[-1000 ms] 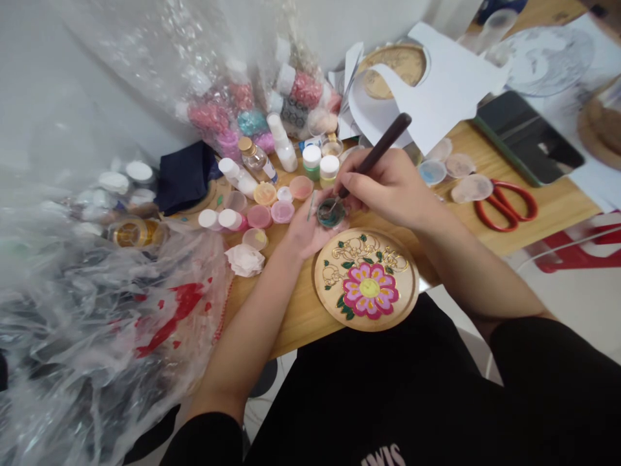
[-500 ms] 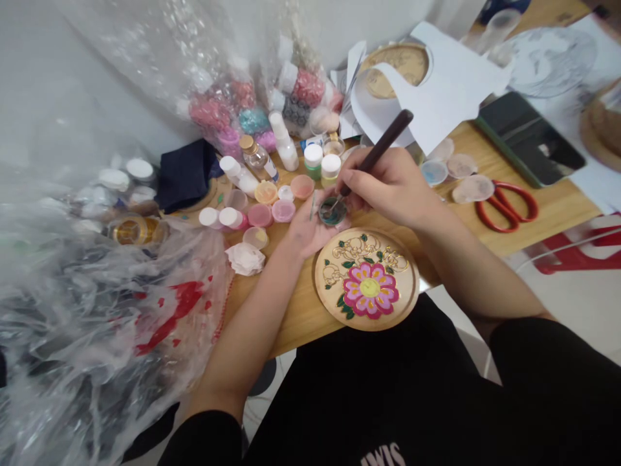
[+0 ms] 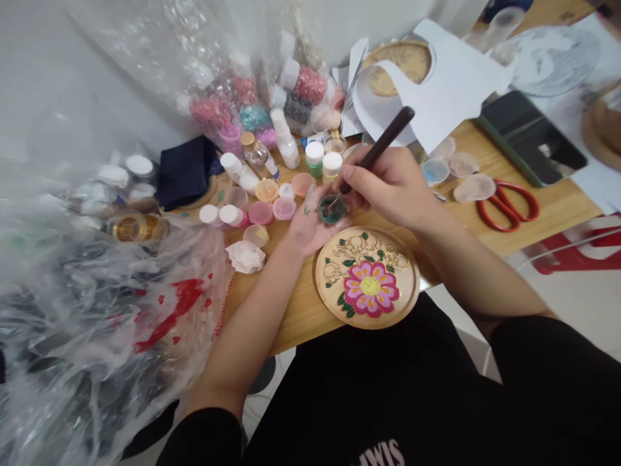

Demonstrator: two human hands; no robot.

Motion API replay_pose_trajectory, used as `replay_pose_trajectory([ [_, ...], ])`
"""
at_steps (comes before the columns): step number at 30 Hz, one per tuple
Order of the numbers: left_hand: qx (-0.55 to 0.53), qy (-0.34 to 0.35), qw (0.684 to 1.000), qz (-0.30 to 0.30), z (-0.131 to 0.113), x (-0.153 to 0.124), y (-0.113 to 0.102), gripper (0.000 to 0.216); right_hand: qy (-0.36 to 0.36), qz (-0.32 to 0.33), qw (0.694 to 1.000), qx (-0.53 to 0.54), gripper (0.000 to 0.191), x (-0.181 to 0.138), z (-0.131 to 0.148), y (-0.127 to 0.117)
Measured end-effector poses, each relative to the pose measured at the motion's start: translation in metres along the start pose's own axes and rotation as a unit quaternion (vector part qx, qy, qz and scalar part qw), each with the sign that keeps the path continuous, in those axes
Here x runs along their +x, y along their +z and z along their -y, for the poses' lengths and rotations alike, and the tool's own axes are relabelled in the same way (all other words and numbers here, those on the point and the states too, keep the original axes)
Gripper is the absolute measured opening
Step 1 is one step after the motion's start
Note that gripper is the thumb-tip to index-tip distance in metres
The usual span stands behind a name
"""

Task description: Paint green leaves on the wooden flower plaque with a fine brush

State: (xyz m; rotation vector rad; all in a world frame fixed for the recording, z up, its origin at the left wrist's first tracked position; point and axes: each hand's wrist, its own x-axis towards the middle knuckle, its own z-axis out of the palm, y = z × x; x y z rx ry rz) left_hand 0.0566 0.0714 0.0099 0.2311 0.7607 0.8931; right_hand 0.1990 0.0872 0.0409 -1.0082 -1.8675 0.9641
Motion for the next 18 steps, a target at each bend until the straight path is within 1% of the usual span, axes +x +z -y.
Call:
replay_pose_trajectory([
  [2,-0.002,0.012,1.0,0.01,0.0007,0.0005,-0.0008,0.041,0.002,0.0,1.0,-0.005,0.035,-0.001,0.0023,0.0009],
  [4,-0.003,0.018,0.999,0.027,0.0008,0.0004,-0.0009,0.049,0.004,0.001,1.0,-0.009,0.037,-0.0016,0.0037,0.0013],
  [7,0.006,0.002,0.999,0.032,-0.0002,-0.0012,0.001,0.055,0.0,0.002,1.0,-0.012,0.037,-0.0017,0.0042,0.0013],
  [13,0.001,-0.006,1.0,0.009,-0.0031,-0.0049,0.007,0.054,0.004,0.009,1.0,-0.013,0.032,-0.0012,0.0052,0.0003],
  [18,-0.001,-0.012,1.0,-0.017,-0.0029,-0.0035,0.0074,0.048,0.008,0.018,1.0,-0.005,0.028,-0.0014,0.0056,0.0002],
])
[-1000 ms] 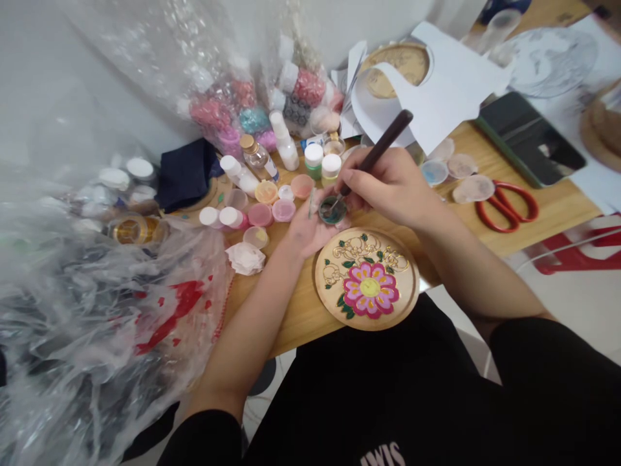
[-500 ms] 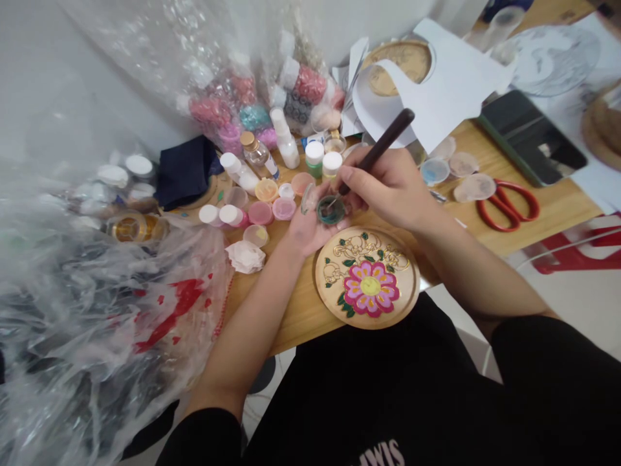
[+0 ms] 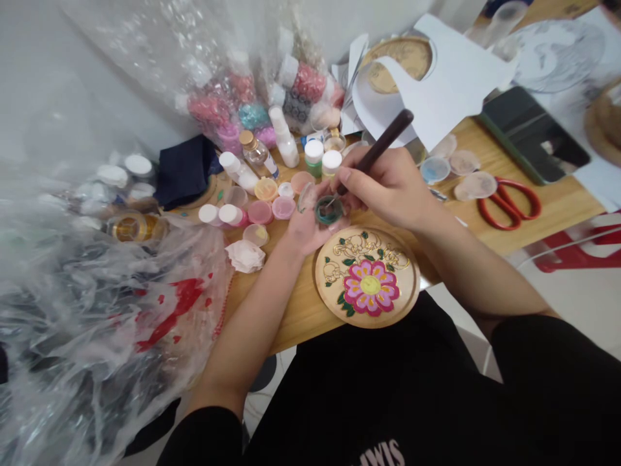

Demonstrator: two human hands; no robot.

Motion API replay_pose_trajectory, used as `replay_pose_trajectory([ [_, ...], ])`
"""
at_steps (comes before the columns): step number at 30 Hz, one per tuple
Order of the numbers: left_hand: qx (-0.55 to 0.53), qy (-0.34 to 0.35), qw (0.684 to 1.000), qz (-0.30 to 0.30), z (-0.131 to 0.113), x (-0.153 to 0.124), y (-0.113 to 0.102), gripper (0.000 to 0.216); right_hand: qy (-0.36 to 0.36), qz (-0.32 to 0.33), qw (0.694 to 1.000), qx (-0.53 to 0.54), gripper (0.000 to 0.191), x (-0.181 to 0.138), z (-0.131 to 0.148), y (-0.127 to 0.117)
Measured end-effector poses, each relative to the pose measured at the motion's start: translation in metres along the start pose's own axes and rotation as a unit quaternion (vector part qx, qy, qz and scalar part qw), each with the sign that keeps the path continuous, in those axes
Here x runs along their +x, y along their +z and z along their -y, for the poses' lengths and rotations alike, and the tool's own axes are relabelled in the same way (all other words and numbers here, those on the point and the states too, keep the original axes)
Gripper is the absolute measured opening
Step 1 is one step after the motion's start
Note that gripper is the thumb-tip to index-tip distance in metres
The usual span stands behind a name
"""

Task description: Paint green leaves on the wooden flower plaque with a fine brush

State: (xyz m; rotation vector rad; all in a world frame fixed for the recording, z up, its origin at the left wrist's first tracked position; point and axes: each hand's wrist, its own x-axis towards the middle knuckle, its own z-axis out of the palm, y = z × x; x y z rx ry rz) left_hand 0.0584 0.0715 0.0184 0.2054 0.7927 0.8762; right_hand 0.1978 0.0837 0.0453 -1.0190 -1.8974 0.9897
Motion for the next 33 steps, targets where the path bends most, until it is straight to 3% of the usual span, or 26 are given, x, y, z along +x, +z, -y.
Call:
replay_pose_trajectory([
  [11,0.02,0.014,0.998,0.062,0.001,0.001,-0.005,0.049,0.002,-0.006,1.0,-0.003,0.028,0.0,0.001,0.0],
  [19,0.003,0.017,0.998,0.054,0.003,0.005,-0.008,0.045,-0.015,-0.007,1.0,0.005,0.02,0.0,0.0,0.0],
  [26,-0.003,0.014,1.0,0.008,0.004,0.006,-0.011,0.049,-0.024,0.014,0.999,0.024,0.015,0.0,0.0,-0.001],
  [29,0.0,0.016,1.0,0.02,0.004,0.007,-0.013,0.055,-0.028,0.002,0.999,0.028,0.013,-0.001,0.0,-0.001],
  [33,0.011,0.004,1.0,0.018,0.004,0.007,-0.012,0.045,-0.029,-0.035,0.998,0.047,0.012,-0.002,0.001,0.0],
])
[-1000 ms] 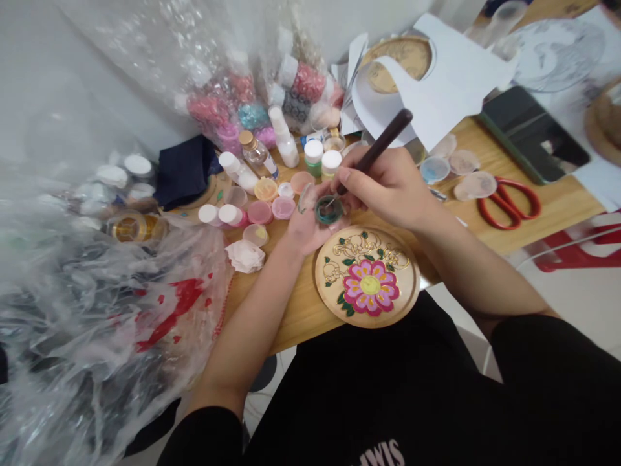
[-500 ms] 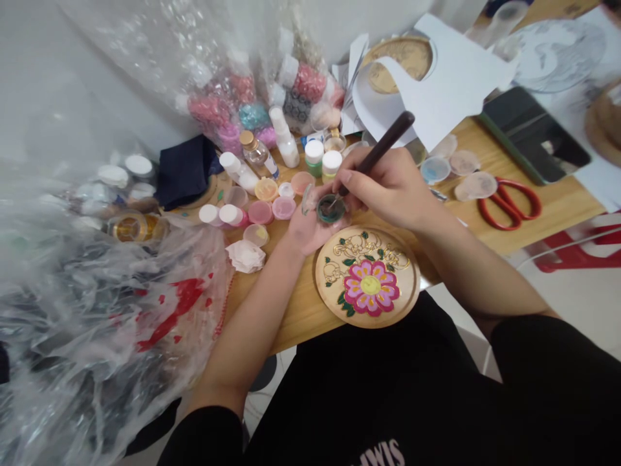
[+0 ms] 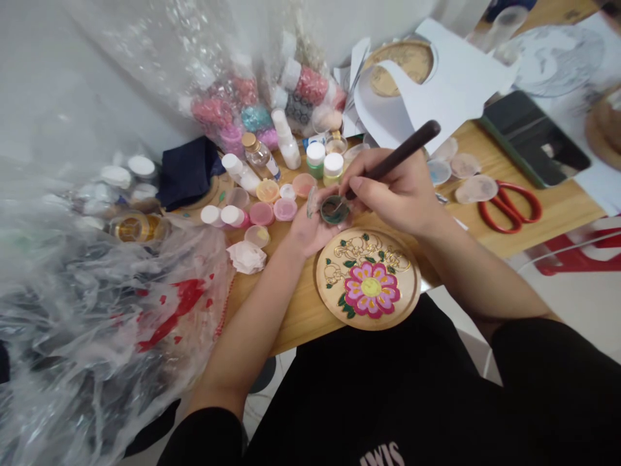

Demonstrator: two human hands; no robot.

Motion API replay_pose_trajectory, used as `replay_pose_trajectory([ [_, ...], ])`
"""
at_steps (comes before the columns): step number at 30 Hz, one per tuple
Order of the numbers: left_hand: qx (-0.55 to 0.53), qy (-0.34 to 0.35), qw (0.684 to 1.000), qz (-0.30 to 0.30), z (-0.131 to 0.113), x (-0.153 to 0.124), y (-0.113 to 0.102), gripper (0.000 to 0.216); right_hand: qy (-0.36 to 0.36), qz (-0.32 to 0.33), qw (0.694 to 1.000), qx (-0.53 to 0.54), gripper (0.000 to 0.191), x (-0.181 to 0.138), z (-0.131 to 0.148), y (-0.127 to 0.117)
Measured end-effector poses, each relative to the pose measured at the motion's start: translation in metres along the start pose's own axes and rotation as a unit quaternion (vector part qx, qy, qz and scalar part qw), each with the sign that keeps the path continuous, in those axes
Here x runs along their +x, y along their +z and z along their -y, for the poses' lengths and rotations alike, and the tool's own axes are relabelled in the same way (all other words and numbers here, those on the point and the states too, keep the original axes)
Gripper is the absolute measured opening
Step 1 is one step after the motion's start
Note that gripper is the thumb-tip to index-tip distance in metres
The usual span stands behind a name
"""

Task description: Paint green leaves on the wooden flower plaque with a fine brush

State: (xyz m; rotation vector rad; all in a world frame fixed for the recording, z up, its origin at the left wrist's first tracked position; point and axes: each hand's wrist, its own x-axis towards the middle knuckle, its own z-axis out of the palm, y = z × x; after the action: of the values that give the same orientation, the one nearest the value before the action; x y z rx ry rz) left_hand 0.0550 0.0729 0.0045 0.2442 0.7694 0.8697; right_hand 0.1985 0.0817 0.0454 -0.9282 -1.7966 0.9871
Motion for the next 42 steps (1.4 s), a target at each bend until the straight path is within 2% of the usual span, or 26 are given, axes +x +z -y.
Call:
replay_pose_trajectory([
  [3,0.0,0.001,1.0,0.001,0.0,-0.0008,0.0014,0.046,0.008,-0.009,1.0,0.001,0.012,-0.0005,0.0003,0.0008],
  [7,-0.004,0.007,1.0,-0.008,0.0013,-0.0017,0.0019,0.044,-0.014,0.013,1.0,-0.021,0.013,-0.0003,0.0006,0.0005],
  [12,-0.015,0.012,1.0,-0.002,0.0022,-0.002,0.0012,0.038,-0.022,-0.01,0.999,-0.04,0.015,-0.0002,0.0017,-0.0002],
  [19,-0.028,0.014,0.999,-0.009,0.0014,-0.0043,0.0027,0.046,-0.042,-0.017,0.997,-0.063,0.016,0.0002,0.0012,-0.0001],
  [25,-0.03,0.006,0.999,0.017,0.0021,-0.0018,-0.0008,0.043,-0.034,-0.019,0.997,-0.064,0.015,0.0005,-0.0013,-0.0011],
  [32,-0.023,0.007,0.999,0.044,0.0015,-0.0024,-0.0026,0.044,-0.056,-0.026,0.997,-0.055,0.014,0.0003,-0.0011,-0.0021],
  [38,-0.02,0.009,1.0,0.012,0.0009,-0.0031,-0.001,0.044,-0.04,-0.021,0.997,-0.058,0.012,0.0008,-0.0004,-0.0027],
  [42,-0.003,0.023,1.0,0.0,0.0014,-0.0038,0.0014,0.036,-0.023,-0.003,0.998,-0.055,0.013,0.0004,0.0007,-0.0037],
])
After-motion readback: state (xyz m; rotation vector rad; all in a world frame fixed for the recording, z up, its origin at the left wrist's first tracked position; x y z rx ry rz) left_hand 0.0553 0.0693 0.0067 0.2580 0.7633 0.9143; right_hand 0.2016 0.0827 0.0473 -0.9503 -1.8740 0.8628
